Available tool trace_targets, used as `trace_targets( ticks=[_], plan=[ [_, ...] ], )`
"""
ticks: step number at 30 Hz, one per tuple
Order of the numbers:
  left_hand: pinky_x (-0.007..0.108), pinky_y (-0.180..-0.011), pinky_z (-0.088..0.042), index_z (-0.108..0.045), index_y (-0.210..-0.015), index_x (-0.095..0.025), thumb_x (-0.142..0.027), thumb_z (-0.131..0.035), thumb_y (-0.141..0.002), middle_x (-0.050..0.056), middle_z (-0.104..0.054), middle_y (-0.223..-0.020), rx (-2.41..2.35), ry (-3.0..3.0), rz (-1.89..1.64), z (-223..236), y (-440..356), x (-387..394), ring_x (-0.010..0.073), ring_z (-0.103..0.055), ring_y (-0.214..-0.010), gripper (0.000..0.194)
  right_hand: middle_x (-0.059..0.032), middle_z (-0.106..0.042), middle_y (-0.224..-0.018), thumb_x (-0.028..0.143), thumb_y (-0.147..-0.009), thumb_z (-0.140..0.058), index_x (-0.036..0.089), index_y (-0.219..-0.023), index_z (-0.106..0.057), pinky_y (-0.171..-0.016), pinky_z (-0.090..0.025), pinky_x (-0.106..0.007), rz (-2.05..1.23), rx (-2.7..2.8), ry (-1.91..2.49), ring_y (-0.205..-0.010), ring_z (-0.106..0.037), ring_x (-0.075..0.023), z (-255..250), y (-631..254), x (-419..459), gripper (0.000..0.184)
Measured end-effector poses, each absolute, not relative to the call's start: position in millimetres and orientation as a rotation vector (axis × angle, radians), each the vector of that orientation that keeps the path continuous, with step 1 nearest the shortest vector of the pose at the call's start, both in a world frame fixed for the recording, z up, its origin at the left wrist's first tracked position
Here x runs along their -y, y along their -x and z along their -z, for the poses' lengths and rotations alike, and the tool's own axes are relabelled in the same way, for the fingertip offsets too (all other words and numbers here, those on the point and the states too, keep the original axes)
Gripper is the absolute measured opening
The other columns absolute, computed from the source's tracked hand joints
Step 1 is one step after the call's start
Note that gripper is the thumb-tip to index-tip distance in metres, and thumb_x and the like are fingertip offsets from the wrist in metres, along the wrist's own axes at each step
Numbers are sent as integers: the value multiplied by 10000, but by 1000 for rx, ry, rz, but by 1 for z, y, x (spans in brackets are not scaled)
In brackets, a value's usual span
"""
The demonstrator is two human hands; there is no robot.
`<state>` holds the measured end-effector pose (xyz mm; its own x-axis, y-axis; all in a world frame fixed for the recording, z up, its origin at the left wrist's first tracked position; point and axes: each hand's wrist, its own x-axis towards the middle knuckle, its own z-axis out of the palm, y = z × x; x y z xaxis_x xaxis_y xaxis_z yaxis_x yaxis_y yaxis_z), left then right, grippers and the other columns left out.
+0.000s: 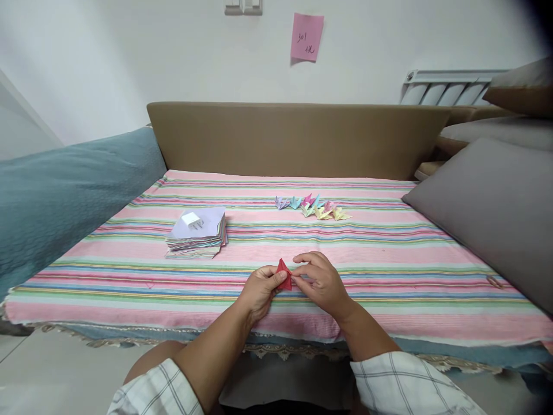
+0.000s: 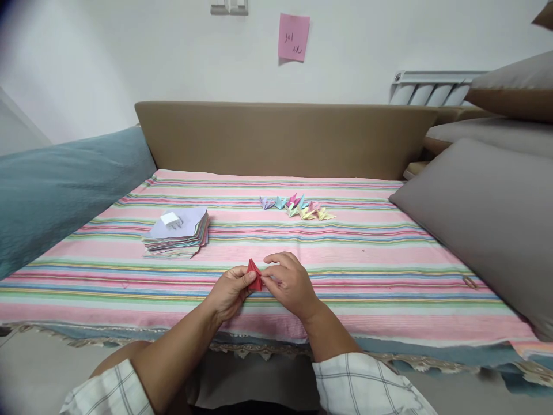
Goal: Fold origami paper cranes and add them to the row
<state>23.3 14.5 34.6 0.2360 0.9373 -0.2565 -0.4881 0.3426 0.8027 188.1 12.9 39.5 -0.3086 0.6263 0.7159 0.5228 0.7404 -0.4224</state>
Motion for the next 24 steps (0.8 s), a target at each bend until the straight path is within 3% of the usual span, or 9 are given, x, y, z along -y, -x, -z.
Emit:
trace_targets(
  ticks=[11, 15, 18, 24],
  plan=[
    [217, -595, -437, -656, -681, -108, -322, -849, -511, 16, -639, -628, -756, -690, -1118, -32, -23, -13, 87, -551, -570, 335, -53, -624, -910, 154, -804, -559, 229, -834, -643, -769, -472, -350, -156, 1972, 828, -875, -556, -186, -38, -183, -10, 117],
    [211, -595, -416, -647, -674, -115, -326, -843, -520, 0, -618, -611, -744, -709, -1167, -32, -25, -12, 79, -527, -564, 326, -51, -617, -855, 198, -800, -555, 205, -857, -623, -684, -488, -303, -428, 1838, 894, -773, -574, -162, -34, -176, -8, 89],
    [223, -640, -417, -639, -678, -118, -334, -831, -538, -2, -613, -622, -751, -740, -1207, -32, -26, -12, 92, -539, -600, 320, -39, -612, -798, 287, -784, -597, 187, -917, -628, -558, -476, -255, -740, 1680, 1035, -630, -559, -130, -30, -169, -7, 170],
    [229, -669, -406, -612, -683, -127, -351, -799, -587, -14, -594, -632, -745, -775, -1267, -31, -28, -10, 93, -523, -617, 307, -27, -648, -756, 356, -731, -656, 185, -881, -654, -593, -476, -254, -1008, 1529, 1099, -643, -586, -139, -28, -161, -5, 227]
  ],
)
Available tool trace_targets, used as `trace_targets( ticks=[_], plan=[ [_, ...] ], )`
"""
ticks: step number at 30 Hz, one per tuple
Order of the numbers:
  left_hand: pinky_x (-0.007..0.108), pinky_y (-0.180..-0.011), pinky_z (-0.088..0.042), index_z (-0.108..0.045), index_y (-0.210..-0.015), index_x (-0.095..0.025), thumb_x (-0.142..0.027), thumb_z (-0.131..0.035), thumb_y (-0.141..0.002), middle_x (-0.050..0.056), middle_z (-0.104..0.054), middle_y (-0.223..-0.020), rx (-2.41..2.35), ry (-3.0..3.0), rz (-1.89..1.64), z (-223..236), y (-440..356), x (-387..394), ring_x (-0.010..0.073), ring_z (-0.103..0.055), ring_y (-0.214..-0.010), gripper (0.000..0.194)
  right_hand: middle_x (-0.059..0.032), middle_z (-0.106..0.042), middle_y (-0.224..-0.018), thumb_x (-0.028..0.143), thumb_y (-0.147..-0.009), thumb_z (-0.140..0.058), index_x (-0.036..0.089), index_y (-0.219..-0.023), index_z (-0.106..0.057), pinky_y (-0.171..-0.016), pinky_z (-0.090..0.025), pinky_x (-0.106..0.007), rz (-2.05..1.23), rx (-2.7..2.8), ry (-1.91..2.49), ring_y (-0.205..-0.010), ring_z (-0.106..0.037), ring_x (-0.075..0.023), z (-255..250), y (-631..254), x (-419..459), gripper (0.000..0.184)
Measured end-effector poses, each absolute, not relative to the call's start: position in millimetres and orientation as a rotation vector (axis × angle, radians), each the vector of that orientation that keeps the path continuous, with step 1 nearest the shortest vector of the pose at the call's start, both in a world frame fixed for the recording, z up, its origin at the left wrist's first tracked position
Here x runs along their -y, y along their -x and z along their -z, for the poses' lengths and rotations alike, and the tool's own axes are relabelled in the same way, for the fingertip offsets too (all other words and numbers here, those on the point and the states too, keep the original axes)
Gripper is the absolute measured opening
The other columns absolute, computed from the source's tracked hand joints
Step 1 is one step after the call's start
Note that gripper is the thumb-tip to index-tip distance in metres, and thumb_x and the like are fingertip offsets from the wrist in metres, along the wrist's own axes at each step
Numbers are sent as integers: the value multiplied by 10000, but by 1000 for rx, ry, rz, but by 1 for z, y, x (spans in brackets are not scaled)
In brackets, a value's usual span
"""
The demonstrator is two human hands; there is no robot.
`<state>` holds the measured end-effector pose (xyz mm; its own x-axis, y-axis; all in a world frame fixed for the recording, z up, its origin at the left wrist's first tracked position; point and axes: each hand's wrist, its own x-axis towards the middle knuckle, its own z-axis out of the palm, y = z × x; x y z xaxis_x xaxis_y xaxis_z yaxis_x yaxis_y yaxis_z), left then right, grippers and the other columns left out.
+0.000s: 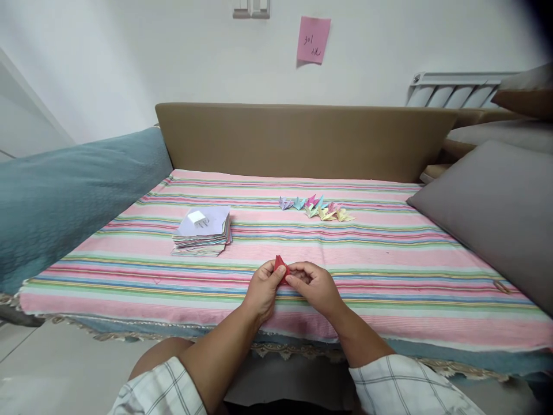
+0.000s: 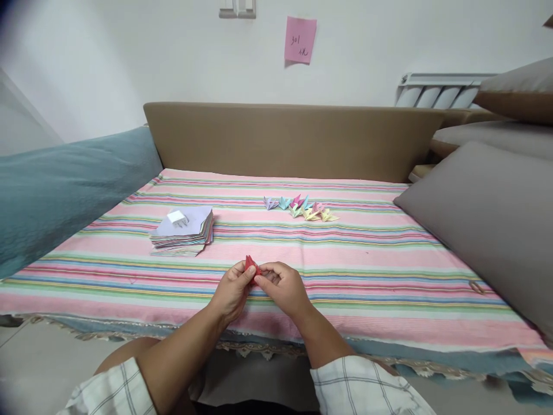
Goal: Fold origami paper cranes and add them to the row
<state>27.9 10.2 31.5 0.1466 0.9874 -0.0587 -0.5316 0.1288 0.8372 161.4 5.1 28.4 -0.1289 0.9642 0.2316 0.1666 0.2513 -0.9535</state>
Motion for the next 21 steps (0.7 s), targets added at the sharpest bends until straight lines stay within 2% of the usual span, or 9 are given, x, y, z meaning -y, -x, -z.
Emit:
trace_targets(
  ticks=[6, 11, 13, 17, 21],
  plan=[
    [189, -604, -368, -590, -660, -121, -332, -809, -574, -38, -551, -596, -728, -756, -1282, -34, -31, -8, 61, -464, -572, 316, -19, -661, -719, 371, -729, -648, 181, -786, -643, -630, -471, -267, -1123, 1432, 1066, -652, -592, -144, -27, -160, -5, 198],
    [185, -576, -368, -587, -638, -117, -324, -817, -560, -43, -541, -569, -718, -714, -1273, -36, -32, -6, 52, -459, -540, 319, -5, -633, -649, 398, -713, -656, 175, -723, -638, -598, -448, -260, -1144, 1361, 1088, -601, -562, -131, -28, -158, -3, 224],
    [200, -572, -387, -601, -656, -120, -329, -826, -538, -31, -568, -580, -735, -667, -1260, -37, -31, -6, 68, -492, -544, 329, 10, -607, -630, 412, -707, -662, 176, -757, -629, -565, -438, -248, -1218, 1311, 1066, -570, -538, -116, -28, -157, -3, 244],
    [211, -561, -410, -623, -679, -117, -321, -840, -507, -7, -611, -602, -767, -606, -1254, -38, -29, -6, 83, -527, -546, 344, 6, -615, -727, 430, -672, -698, 183, -882, -605, -528, -429, -228, -1417, 1276, 1049, -581, -530, -102, -28, -154, -2, 337],
    [204, -492, -386, -602, -634, -121, -324, -836, -508, -26, -572, -537, -751, -627, -1249, -40, -29, -6, 69, -485, -474, 334, 41, -530, -538, 457, -702, -656, 167, -692, -574, -472, -380, -212, -1381, 1344, 1126, -477, -463, -81, -28, -150, -2, 302]
  ],
)
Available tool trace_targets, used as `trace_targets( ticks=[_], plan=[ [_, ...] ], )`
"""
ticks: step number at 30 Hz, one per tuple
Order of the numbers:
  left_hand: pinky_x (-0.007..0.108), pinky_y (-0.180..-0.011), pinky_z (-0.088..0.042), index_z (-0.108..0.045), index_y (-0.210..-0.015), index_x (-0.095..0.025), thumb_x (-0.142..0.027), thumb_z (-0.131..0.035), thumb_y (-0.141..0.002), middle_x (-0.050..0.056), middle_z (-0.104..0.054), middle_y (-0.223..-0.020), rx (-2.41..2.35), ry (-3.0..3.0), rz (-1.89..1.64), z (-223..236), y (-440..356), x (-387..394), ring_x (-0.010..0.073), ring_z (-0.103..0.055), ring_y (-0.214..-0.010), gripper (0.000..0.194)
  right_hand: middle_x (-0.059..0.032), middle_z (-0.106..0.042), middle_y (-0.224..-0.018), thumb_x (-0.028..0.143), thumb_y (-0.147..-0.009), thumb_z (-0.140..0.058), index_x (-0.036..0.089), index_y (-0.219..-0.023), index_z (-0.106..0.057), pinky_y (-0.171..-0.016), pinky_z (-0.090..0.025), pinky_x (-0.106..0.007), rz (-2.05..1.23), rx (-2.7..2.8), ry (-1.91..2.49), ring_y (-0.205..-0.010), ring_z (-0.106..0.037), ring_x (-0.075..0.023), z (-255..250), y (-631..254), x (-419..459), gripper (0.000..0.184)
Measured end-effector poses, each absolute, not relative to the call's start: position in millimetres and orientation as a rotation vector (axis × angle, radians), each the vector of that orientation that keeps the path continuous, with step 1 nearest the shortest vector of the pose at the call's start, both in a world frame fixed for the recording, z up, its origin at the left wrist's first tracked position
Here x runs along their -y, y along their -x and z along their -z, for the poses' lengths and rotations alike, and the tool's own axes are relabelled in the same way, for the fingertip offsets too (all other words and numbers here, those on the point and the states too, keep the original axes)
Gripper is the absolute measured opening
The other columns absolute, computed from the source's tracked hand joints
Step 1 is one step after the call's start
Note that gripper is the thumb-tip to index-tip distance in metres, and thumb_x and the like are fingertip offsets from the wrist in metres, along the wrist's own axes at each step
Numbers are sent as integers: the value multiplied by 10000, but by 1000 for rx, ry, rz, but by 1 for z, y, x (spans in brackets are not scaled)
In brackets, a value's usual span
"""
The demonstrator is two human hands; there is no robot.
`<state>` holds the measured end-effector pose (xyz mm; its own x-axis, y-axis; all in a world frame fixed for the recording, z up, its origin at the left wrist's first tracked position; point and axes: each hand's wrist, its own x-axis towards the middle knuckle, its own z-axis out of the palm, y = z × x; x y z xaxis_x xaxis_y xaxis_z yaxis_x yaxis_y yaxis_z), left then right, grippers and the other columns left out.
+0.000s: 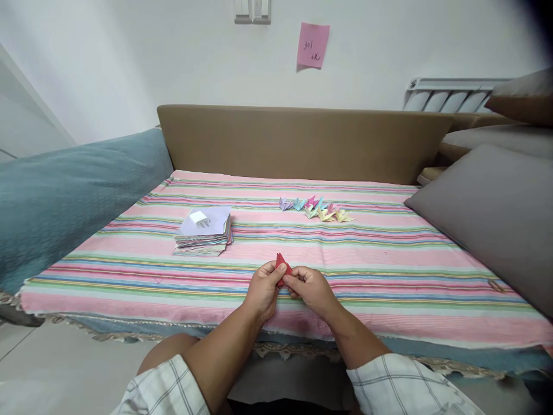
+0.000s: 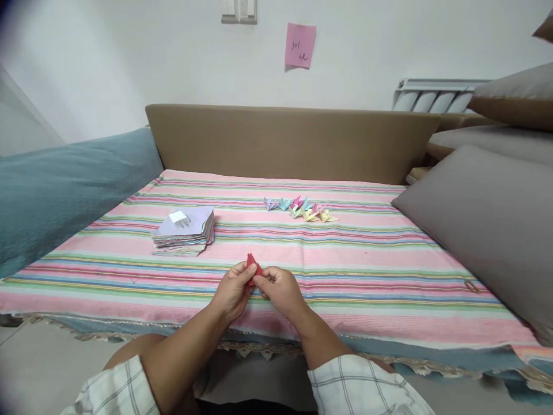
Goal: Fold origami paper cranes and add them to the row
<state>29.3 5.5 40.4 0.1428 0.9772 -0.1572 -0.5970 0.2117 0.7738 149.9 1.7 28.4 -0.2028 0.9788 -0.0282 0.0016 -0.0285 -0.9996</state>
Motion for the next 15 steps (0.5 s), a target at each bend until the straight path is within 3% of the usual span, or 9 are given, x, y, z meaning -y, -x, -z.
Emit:
trace_targets(
  ticks=[8, 15],
  plan=[
    [213, -468, -381, -584, -674, -130, -365, -825, -529, -34, -554, -537, -719, -629, -1209, -43, -28, -7, 73, -473, -466, 366, 47, -522, -489, 480, -646, -684, 180, -633, -556, -443, -391, -218, -1348, 1291, 1155, -437, -466, -87, -34, -146, 1, 327],
    [188, -420, -317, -515, -541, -125, -405, -833, -492, -48, -497, -444, -818, -730, -1207, -40, -27, -11, 46, -412, -403, 426, 55, -507, -457, 506, -638, -693, 185, -606, -544, -427, -369, -215, -1401, 1278, 1119, -415, -445, -82, -24, -145, -1, 356]
  ],
)
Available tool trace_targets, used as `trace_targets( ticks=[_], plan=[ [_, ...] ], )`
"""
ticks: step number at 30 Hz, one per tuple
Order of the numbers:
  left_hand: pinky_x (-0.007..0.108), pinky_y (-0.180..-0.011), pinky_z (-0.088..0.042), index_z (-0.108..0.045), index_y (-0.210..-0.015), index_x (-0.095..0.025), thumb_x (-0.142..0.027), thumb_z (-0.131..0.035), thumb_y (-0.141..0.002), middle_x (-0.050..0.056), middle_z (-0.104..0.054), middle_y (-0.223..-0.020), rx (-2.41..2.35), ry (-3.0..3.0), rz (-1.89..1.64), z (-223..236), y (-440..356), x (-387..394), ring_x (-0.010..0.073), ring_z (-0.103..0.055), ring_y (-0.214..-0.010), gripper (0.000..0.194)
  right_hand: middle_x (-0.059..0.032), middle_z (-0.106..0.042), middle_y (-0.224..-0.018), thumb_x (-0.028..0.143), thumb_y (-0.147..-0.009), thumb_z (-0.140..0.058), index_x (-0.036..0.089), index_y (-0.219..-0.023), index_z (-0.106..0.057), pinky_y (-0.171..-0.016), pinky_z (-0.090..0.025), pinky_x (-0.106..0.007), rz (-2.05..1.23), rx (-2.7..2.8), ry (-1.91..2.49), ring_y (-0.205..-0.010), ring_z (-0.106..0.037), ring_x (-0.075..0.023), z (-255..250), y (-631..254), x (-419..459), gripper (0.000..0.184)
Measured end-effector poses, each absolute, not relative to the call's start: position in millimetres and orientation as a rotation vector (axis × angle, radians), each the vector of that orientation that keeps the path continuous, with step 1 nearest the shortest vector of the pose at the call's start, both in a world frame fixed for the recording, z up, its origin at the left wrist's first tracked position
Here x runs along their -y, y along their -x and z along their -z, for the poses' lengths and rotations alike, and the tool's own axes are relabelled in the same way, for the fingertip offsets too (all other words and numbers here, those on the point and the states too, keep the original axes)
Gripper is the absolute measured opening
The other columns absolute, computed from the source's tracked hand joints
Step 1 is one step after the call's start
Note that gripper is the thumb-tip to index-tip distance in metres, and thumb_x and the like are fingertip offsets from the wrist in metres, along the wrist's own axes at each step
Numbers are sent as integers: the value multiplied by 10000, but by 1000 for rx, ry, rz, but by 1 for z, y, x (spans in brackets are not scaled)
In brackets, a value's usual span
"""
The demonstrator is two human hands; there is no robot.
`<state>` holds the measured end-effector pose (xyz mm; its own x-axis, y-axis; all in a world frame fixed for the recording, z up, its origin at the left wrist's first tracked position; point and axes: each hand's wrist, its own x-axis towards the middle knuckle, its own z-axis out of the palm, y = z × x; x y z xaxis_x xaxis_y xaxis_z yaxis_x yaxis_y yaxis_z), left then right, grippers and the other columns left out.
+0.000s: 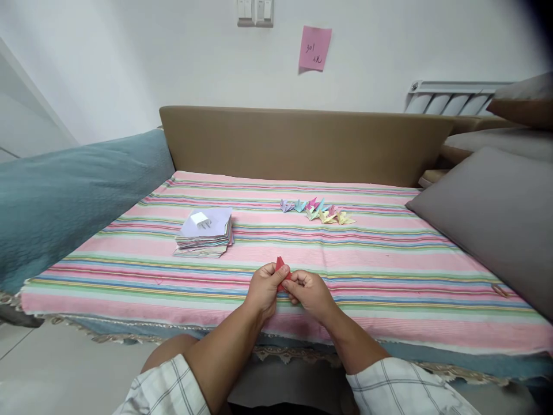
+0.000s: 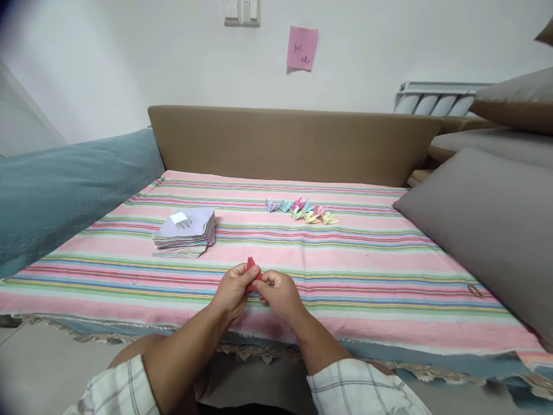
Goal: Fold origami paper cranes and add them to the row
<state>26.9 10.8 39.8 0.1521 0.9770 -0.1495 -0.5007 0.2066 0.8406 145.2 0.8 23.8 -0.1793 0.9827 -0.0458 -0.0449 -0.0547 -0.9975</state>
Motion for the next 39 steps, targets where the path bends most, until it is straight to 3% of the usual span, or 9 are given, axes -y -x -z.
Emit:
trace_targets(
  ticks=[6, 13, 19, 22, 26, 29, 36, 39],
  plan=[
    [214, -512, -438, -578, -733, -139, -385, -840, -499, -23, -610, -588, -842, -727, -1125, -46, -24, -16, 83, -545, -493, 429, 32, -579, -508, 504, -588, -744, 178, -613, -548, -439, -402, -218, -1447, 1017, 1068, -436, -485, -88, -21, -148, -9, 382],
    [189, -489, -401, -552, -582, -125, -354, -860, -449, -10, -594, -502, -903, -717, -1172, -44, -24, -18, 87, -549, -484, 406, 16, -609, -549, 478, -583, -765, 171, -640, -566, -491, -444, -231, -1496, 944, 1004, -491, -535, -103, -18, -150, -10, 371],
    [175, -437, -325, -558, -550, -129, -366, -846, -464, -54, -518, -474, -952, -872, -1210, -45, -20, -15, 36, -414, -412, 383, -22, -657, -899, 425, -617, -762, 213, -980, -625, -636, -478, -243, -1442, 958, 907, -727, -592, -126, -28, -158, -10, 443],
    [182, -440, -317, -584, -554, -129, -381, -834, -481, -43, -518, -482, -1010, -995, -1174, -44, -16, -13, 46, -414, -432, 362, -21, -663, -796, 431, -626, -749, 186, -852, -651, -670, -475, -271, -1412, 1071, 915, -714, -587, -144, -30, -159, -12, 348],
    [178, -447, -348, -604, -629, -134, -394, -820, -509, -31, -543, -543, -1017, -1007, -1111, -44, -13, -7, 54, -434, -461, 359, 14, -610, -600, 450, -650, -715, 179, -649, -619, -596, -445, -264, -1306, 1152, 979, -577, -527, -121, -30, -157, -14, 288],
    [171, -441, -372, -614, -748, -155, -396, -822, -506, -30, -549, -623, -985, -994, -1022, -43, -10, -5, 74, -469, -522, 400, 26, -591, -568, 440, -638, -725, 182, -641, -616, -571, -427, -256, -1274, 1080, 967, -545, -500, -109, -31, -153, -16, 280],
    [183, -439, -308, -549, -552, -140, -436, -796, -534, -54, -452, -484, -991, -1084, -1046, -35, -6, -12, 51, -378, -443, 386, 32, -561, -542, 460, -601, -755, 180, -630, -595, -544, -418, -254, -1372, 956, 914, -515, -473, -100, -31, -143, -19, 324],
    [187, -445, -274, -537, -544, -145, -437, -788, -546, -58, -447, -453, -972, -1118, -1041, -35, -6, -15, 53, -371, -433, 385, 1, -605, -634, 541, -680, -673, 181, -733, -615, -569, -450, -262, -1474, 936, 835, -574, -528, -122, -33, -146, -19, 368]
  ],
)
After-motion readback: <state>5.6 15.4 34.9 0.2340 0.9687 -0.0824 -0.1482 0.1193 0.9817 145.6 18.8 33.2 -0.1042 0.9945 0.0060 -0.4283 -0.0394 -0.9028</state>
